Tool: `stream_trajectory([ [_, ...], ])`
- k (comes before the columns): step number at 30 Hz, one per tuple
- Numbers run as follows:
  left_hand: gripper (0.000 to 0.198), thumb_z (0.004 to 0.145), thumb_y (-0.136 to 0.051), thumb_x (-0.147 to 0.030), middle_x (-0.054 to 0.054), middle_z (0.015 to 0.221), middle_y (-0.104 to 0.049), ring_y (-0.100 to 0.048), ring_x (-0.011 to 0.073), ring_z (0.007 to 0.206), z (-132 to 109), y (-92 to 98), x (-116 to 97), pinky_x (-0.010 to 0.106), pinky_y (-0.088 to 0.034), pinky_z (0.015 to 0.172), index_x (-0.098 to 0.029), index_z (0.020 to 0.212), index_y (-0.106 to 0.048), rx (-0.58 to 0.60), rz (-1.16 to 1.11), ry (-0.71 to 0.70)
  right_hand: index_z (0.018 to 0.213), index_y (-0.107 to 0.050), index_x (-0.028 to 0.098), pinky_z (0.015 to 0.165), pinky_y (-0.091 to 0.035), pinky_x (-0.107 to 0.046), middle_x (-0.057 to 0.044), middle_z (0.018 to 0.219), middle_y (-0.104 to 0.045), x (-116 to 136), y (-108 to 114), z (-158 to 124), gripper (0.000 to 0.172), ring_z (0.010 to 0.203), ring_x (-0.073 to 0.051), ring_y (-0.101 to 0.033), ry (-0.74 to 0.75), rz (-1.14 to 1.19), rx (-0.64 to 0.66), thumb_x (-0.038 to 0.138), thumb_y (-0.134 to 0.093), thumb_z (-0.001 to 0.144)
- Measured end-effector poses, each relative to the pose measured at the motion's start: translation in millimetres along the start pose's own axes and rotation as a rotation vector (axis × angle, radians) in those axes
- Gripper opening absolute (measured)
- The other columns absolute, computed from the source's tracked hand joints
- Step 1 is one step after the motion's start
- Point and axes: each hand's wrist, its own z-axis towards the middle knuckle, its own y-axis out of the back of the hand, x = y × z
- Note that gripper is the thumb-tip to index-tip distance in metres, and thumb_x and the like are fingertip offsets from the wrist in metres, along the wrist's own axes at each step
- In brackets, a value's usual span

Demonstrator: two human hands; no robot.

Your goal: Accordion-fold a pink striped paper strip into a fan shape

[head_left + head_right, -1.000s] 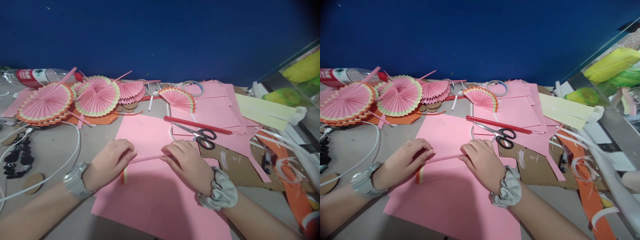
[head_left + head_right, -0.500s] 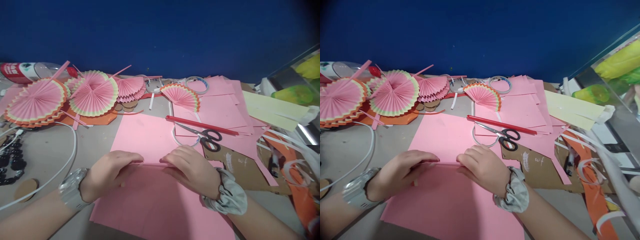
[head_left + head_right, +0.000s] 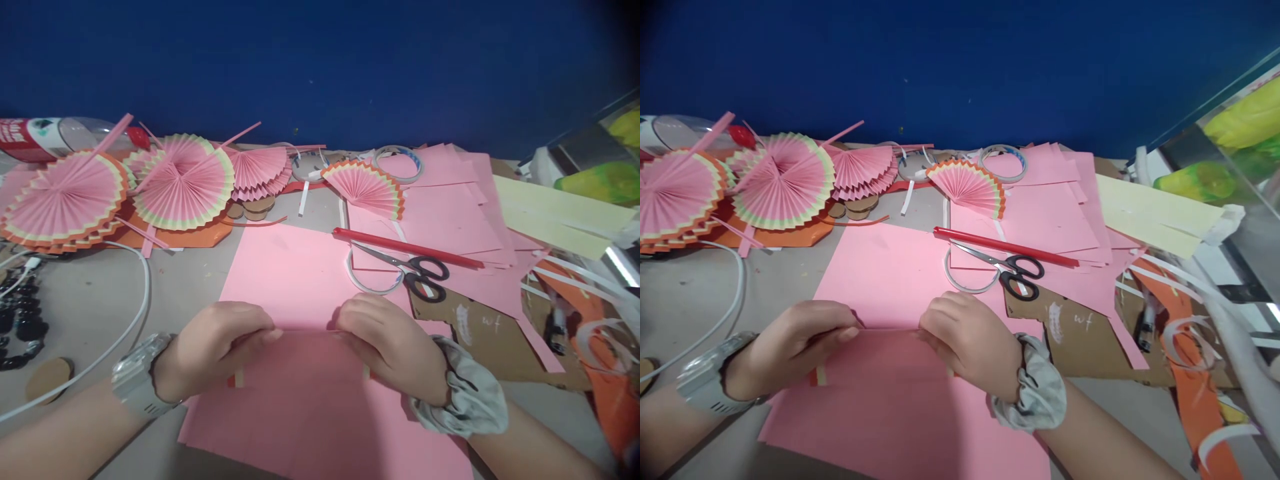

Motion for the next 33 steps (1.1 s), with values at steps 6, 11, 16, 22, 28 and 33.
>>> stream_trajectory([
  [6, 0.030, 0.090, -0.042, -0.034, -0.005, 0.062, -0.048, -0.042, 0.0075, 0.057, 4, 8.3, 2, 0.018, -0.033, 0.054, -0.017, 0.067, -0.051, 0.019, -0.198, 0.219, 0.063, -0.037, 0.019, 0.059, -0.034, -0.024, 0.004, 0.060, -0.040, 3, 15, 1, 0.032, 0.058, -0.009, -0.040, -0.279, 0.241, 0.074, 0.031, -0.039, 0.093],
  [11, 0.029, 0.090, -0.041, -0.037, -0.004, 0.068, -0.049, -0.044, 0.0089, 0.063, 6, 16.7, 0, 0.019, -0.035, 0.060, -0.018, 0.070, -0.049, -0.035, -0.264, 0.273, 0.063, -0.038, 0.020, 0.053, -0.035, -0.022, 0.005, 0.060, -0.040, 2, 22, -1, 0.034, 0.055, -0.009, -0.040, -0.435, 0.322, 0.067, 0.039, -0.042, 0.090],
  [16, 0.033, 0.092, -0.033, -0.038, -0.004, 0.063, -0.035, -0.034, 0.0107, 0.059, 7, 18.3, 0, 0.022, -0.033, 0.057, -0.019, 0.065, -0.035, -0.037, -0.250, 0.272, 0.085, -0.054, 0.021, 0.065, -0.042, -0.024, -0.001, 0.082, -0.059, 0, 15, -3, 0.016, 0.072, -0.012, -0.054, -0.323, 0.208, -0.016, 0.037, -0.052, 0.086],
  [22, 0.020, 0.085, -0.050, -0.039, 0.000, 0.083, -0.053, -0.050, 0.0129, 0.075, 4, 13.7, 1, 0.023, -0.042, 0.067, -0.019, 0.090, -0.047, -0.089, -0.273, 0.227, 0.073, -0.053, 0.020, 0.059, -0.039, -0.022, 0.001, 0.063, -0.055, 2, 13, -5, 0.028, 0.059, -0.010, -0.051, -0.141, -0.018, -0.072, 0.034, -0.040, 0.092],
  [28, 0.014, 0.083, -0.055, -0.032, 0.000, 0.081, -0.057, -0.054, 0.0122, 0.076, 1, 9.1, 3, 0.022, -0.043, 0.068, -0.018, 0.083, -0.053, -0.217, -0.280, 0.174, 0.063, -0.043, 0.019, 0.049, -0.034, -0.021, 0.004, 0.056, -0.045, 2, 18, -5, 0.037, 0.050, -0.008, -0.042, -0.253, 0.164, 0.061, 0.039, -0.035, 0.093],
  [33, 0.036, 0.091, -0.038, -0.035, -0.004, 0.058, -0.035, -0.035, 0.0095, 0.054, 2, 17.4, 3, 0.022, -0.034, 0.053, -0.019, 0.060, -0.035, -0.073, -0.255, 0.211, 0.090, -0.054, 0.020, 0.056, -0.044, -0.022, 0.000, 0.074, -0.060, 2, 16, -6, 0.023, 0.064, -0.011, -0.056, -0.299, 0.188, 0.024, 0.042, -0.050, 0.086],
])
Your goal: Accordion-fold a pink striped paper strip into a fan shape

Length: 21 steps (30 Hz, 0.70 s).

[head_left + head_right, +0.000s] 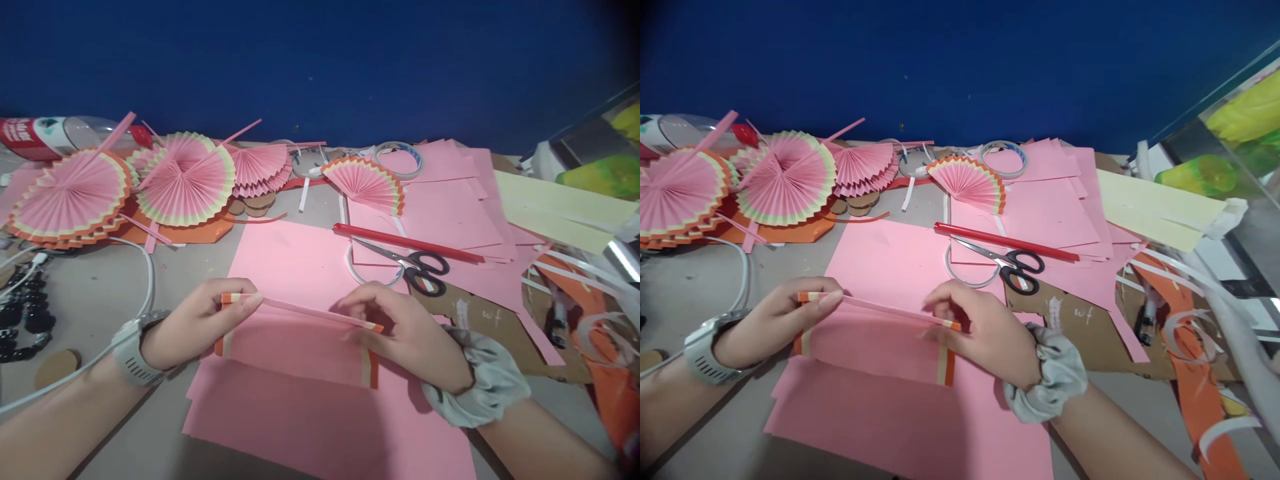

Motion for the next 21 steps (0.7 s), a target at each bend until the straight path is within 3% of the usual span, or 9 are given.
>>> stream_trajectory([
  [4, 0.039, 0.092, -0.032, -0.039, -0.003, 0.058, -0.033, -0.033, 0.0110, 0.054, 3, 8.8, -3, 0.024, -0.034, 0.053, -0.019, 0.058, -0.030, 0.062, 0.016, 0.011, 0.102, -0.055, 0.024, 0.068, -0.047, -0.025, 0.000, 0.087, -0.068, -1, -8, -3, 0.015, 0.077, -0.014, -0.064, 0.239, -0.259, -0.140, 0.027, -0.049, 0.088],
  [8, 0.027, 0.088, -0.044, -0.037, -0.002, 0.069, -0.052, -0.047, 0.0112, 0.064, 4, 10.1, -2, 0.022, -0.041, 0.063, -0.019, 0.070, -0.050, 0.090, 0.010, -0.009, 0.102, -0.055, 0.022, 0.064, -0.047, -0.027, -0.001, 0.082, -0.071, -2, -12, -6, 0.014, 0.070, -0.015, -0.065, 0.367, -0.430, -0.271, 0.024, -0.047, 0.090],
  [9, 0.019, 0.085, -0.050, -0.037, 0.000, 0.079, -0.058, -0.052, 0.0119, 0.071, 4, 8.8, -1, 0.022, -0.043, 0.067, -0.019, 0.081, -0.055, 0.069, 0.012, -0.022, 0.100, -0.055, 0.022, 0.064, -0.047, -0.027, -0.002, 0.082, -0.071, -1, -12, -6, 0.013, 0.070, -0.015, -0.065, 0.358, -0.441, -0.285, 0.025, -0.047, 0.090],
  [12, 0.028, 0.078, -0.062, -0.035, 0.003, 0.099, -0.062, -0.057, 0.0154, 0.088, 3, 2.8, 2, 0.024, -0.045, 0.079, -0.020, 0.100, -0.056, -0.032, 0.041, -0.064, 0.090, -0.057, 0.022, 0.065, -0.046, -0.026, -0.001, 0.078, -0.070, 1, -9, -5, 0.016, 0.070, -0.014, -0.064, 0.246, -0.379, -0.266, 0.027, -0.042, 0.092],
  [17, 0.017, 0.082, -0.058, -0.035, 0.001, 0.089, -0.067, -0.061, 0.0148, 0.081, -1, -4.9, 5, 0.023, -0.046, 0.074, -0.022, 0.090, -0.063, -0.095, 0.126, -0.089, 0.075, -0.051, 0.022, 0.054, -0.041, -0.022, 0.004, 0.061, -0.055, 6, -2, 0, 0.025, 0.055, -0.010, -0.053, -0.081, -0.111, -0.066, 0.033, -0.037, 0.093],
  [21, 0.018, 0.087, -0.050, -0.033, 0.000, 0.081, -0.066, -0.060, 0.0124, 0.073, -3, -6.7, 4, 0.021, -0.045, 0.067, -0.020, 0.084, -0.062, -0.083, 0.141, -0.094, 0.074, -0.049, 0.022, 0.057, -0.042, -0.024, 0.003, 0.065, -0.053, 7, 1, 3, 0.027, 0.060, -0.011, -0.052, -0.132, 0.005, 0.005, 0.036, -0.036, 0.093],
])
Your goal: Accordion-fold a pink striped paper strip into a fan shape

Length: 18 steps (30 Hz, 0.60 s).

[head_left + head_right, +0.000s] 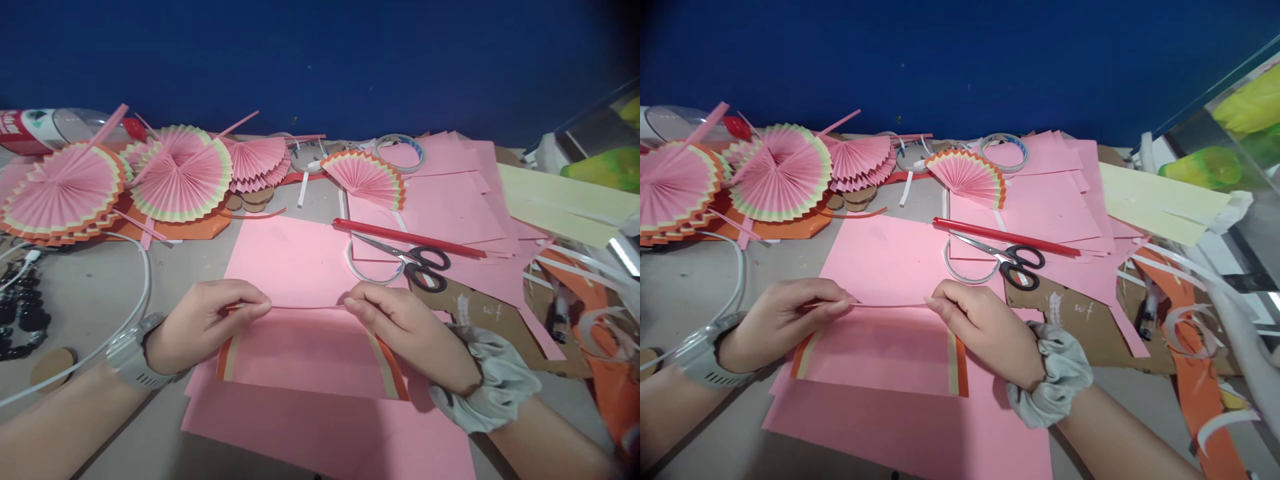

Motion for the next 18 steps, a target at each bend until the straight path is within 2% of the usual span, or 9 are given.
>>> stream_trajectory([
  [4, 0.028, 0.089, -0.043, -0.035, -0.003, 0.062, -0.053, -0.047, 0.0093, 0.056, 1.4, 0.7, -1.0, 0.021, -0.039, 0.055, -0.018, 0.069, -0.052, -0.029, 0.007, 0.081, 0.075, -0.049, 0.022, 0.059, -0.043, -0.025, 0.002, 0.069, -0.056, 0.2, 0.5, 0.0, 0.026, 0.062, -0.012, -0.053, -0.004, 0.025, 0.002, 0.036, -0.037, 0.092],
  [8, 0.032, 0.090, -0.040, -0.037, -0.004, 0.057, -0.042, -0.039, 0.0091, 0.054, 3.4, 1.2, -2.1, 0.021, -0.036, 0.052, -0.018, 0.064, -0.044, -0.080, -0.004, 0.120, 0.070, -0.044, 0.022, 0.053, -0.039, -0.025, 0.002, 0.062, -0.049, 0.1, 3.2, -0.7, 0.027, 0.056, -0.012, -0.046, -0.034, 0.048, -0.056, 0.039, -0.040, 0.091],
  [12, 0.029, 0.090, -0.041, -0.036, -0.004, 0.060, -0.048, -0.044, 0.0091, 0.056, 2.7, -1.1, -3.2, 0.020, -0.037, 0.054, -0.018, 0.068, -0.049, -0.094, 0.023, 0.089, 0.071, -0.044, 0.022, 0.051, -0.038, -0.025, 0.003, 0.059, -0.044, -1.1, 6.2, -0.1, 0.026, 0.054, -0.012, -0.042, -0.053, 0.054, -0.115, 0.038, -0.040, 0.091],
  [15, 0.026, 0.090, -0.042, -0.036, -0.003, 0.067, -0.058, -0.050, 0.0094, 0.059, 0.1, -4.9, -1.7, 0.020, -0.039, 0.057, -0.018, 0.075, -0.055, -0.118, 0.111, 0.105, 0.079, -0.049, 0.023, 0.056, -0.042, -0.025, 0.002, 0.067, -0.052, -1.5, 7.9, 0.9, 0.020, 0.061, -0.012, -0.050, -0.074, 0.092, -0.128, 0.038, -0.043, 0.090],
  [18, 0.021, 0.085, -0.051, -0.040, -0.002, 0.080, -0.065, -0.058, 0.0109, 0.068, -1.5, -8.7, 0.3, 0.020, -0.042, 0.064, -0.020, 0.084, -0.060, -0.152, 0.172, 0.073, 0.086, -0.052, 0.024, 0.059, -0.046, -0.026, 0.001, 0.078, -0.060, -1.9, 7.8, 1.3, 0.018, 0.068, -0.014, -0.055, -0.109, 0.146, -0.069, 0.040, -0.046, 0.088],
])
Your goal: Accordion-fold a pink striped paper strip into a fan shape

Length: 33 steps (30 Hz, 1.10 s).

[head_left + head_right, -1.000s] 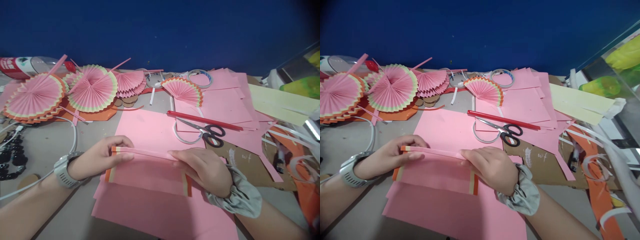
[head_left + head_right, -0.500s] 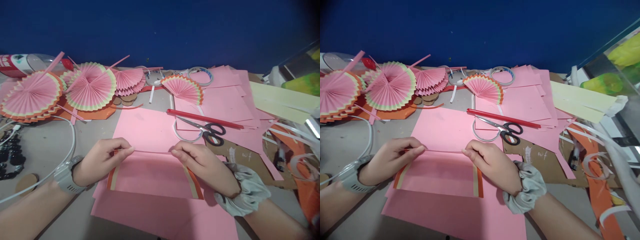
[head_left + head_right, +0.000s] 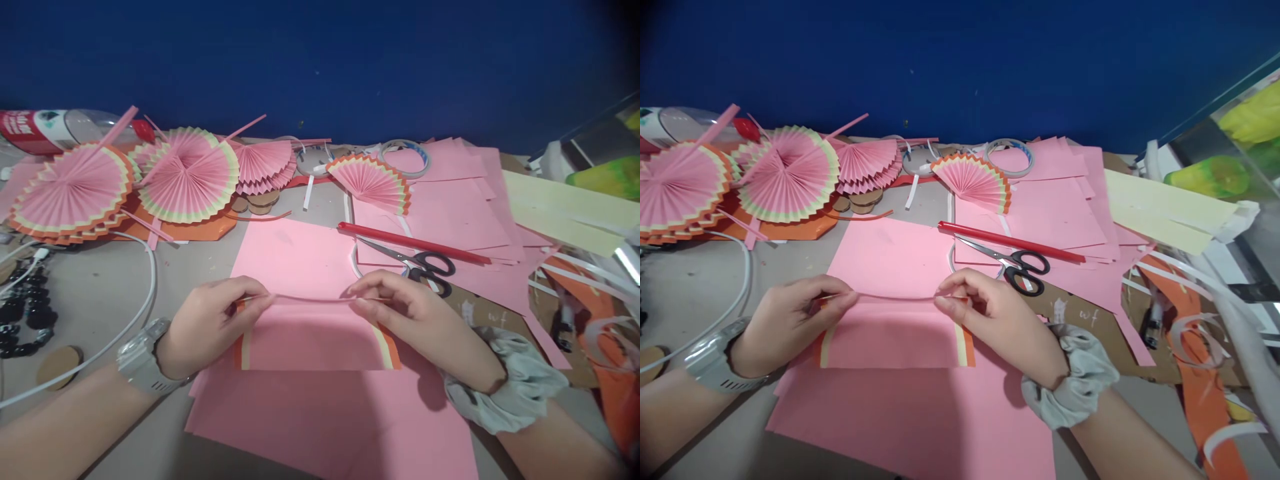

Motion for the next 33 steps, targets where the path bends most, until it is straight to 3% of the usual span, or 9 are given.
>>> stream_trajectory([
  [4, 0.018, 0.084, -0.054, -0.039, -0.002, 0.084, -0.067, -0.060, 0.0117, 0.074, 2, -0.2, -1, 0.020, -0.043, 0.069, -0.022, 0.087, -0.062, 0.117, -0.047, -0.110, 0.075, -0.051, 0.023, 0.056, -0.045, -0.026, 0.000, 0.074, -0.061, -2, -1, -2, 0.022, 0.065, -0.014, -0.056, 0.016, -0.078, -0.014, 0.040, -0.046, 0.088],
  [8, 0.020, 0.088, -0.049, -0.036, -0.002, 0.079, -0.065, -0.058, 0.0104, 0.070, 6, 4.7, -4, 0.018, -0.043, 0.066, -0.020, 0.085, -0.061, 0.219, -0.128, -0.103, 0.080, -0.056, 0.024, 0.063, -0.048, -0.025, -0.001, 0.081, -0.063, -5, 2, -4, 0.015, 0.076, -0.015, -0.059, 0.088, -0.055, -0.069, 0.036, -0.050, 0.087],
  [11, 0.022, 0.089, -0.045, -0.035, -0.001, 0.081, -0.065, -0.058, 0.0110, 0.071, 5, 6.6, -6, 0.019, -0.043, 0.065, -0.019, 0.086, -0.060, 0.162, -0.115, -0.033, 0.098, -0.057, 0.025, 0.067, -0.051, -0.025, -0.002, 0.084, -0.061, -5, 6, -4, 0.019, 0.079, -0.015, -0.059, 0.054, 0.112, -0.069, 0.038, -0.053, 0.085],
  [15, 0.022, 0.089, -0.043, -0.036, 0.000, 0.082, -0.066, -0.059, 0.0129, 0.072, 0, 2.2, -4, 0.021, -0.043, 0.065, -0.019, 0.087, -0.058, 0.042, -0.035, 0.033, 0.126, -0.039, 0.024, 0.068, -0.055, -0.030, -0.002, 0.089, -0.059, -1, 5, 0, 0.051, 0.074, -0.015, -0.062, -0.158, 0.471, 0.140, 0.041, -0.058, 0.081],
  [18, 0.020, 0.087, -0.048, -0.037, 0.000, 0.082, -0.064, -0.058, 0.0128, 0.072, -2, -0.4, -4, 0.022, -0.044, 0.066, -0.020, 0.095, -0.055, -0.006, -0.136, 0.050, 0.117, -0.041, 0.020, 0.063, -0.055, -0.027, 0.001, 0.075, -0.061, 1, -2, 4, 0.046, 0.065, -0.015, -0.064, -0.262, 0.593, 0.110, 0.039, -0.061, 0.079],
  [21, 0.025, 0.083, -0.055, -0.038, -0.002, 0.079, -0.059, -0.056, 0.0109, 0.070, 0, 2.2, -7, 0.019, -0.045, 0.064, -0.022, 0.102, -0.050, 0.007, -0.366, 0.092, 0.094, -0.045, 0.019, 0.057, -0.051, -0.023, 0.003, 0.058, -0.059, 2, -8, 6, 0.029, 0.060, -0.015, -0.064, -0.231, 0.594, 0.022, 0.038, -0.062, 0.079],
  [23, 0.021, 0.083, -0.055, -0.037, -0.003, 0.077, -0.057, -0.054, 0.0095, 0.069, 3, 5.0, -9, 0.018, -0.045, 0.064, -0.021, 0.097, -0.052, 0.040, -0.432, 0.095, 0.084, -0.044, 0.019, 0.058, -0.052, -0.024, 0.003, 0.058, -0.059, 2, -11, 6, 0.024, 0.059, -0.014, -0.064, -0.201, 0.637, -0.028, 0.039, -0.058, 0.082],
  [26, 0.018, 0.085, -0.052, -0.037, -0.002, 0.078, -0.058, -0.054, 0.0097, 0.071, 7, 6.8, -10, 0.018, -0.044, 0.067, -0.019, 0.087, -0.055, 0.085, -0.400, 0.086, 0.080, -0.046, 0.020, 0.060, -0.053, -0.026, 0.005, 0.063, -0.055, 2, -12, 6, 0.022, 0.058, -0.012, -0.064, -0.193, 0.736, -0.075, 0.039, -0.054, 0.085],
  [33, 0.021, 0.086, -0.050, -0.038, 0.000, 0.096, -0.063, -0.057, 0.0141, 0.088, 9, 4.3, -6, 0.021, -0.045, 0.079, -0.021, 0.096, -0.057, 0.094, -0.321, 0.066, 0.072, -0.044, 0.020, 0.055, -0.052, -0.024, 0.007, 0.056, -0.050, -3, -11, 7, 0.025, 0.052, -0.010, -0.060, -0.221, 0.740, -0.044, 0.038, -0.054, 0.085],
])
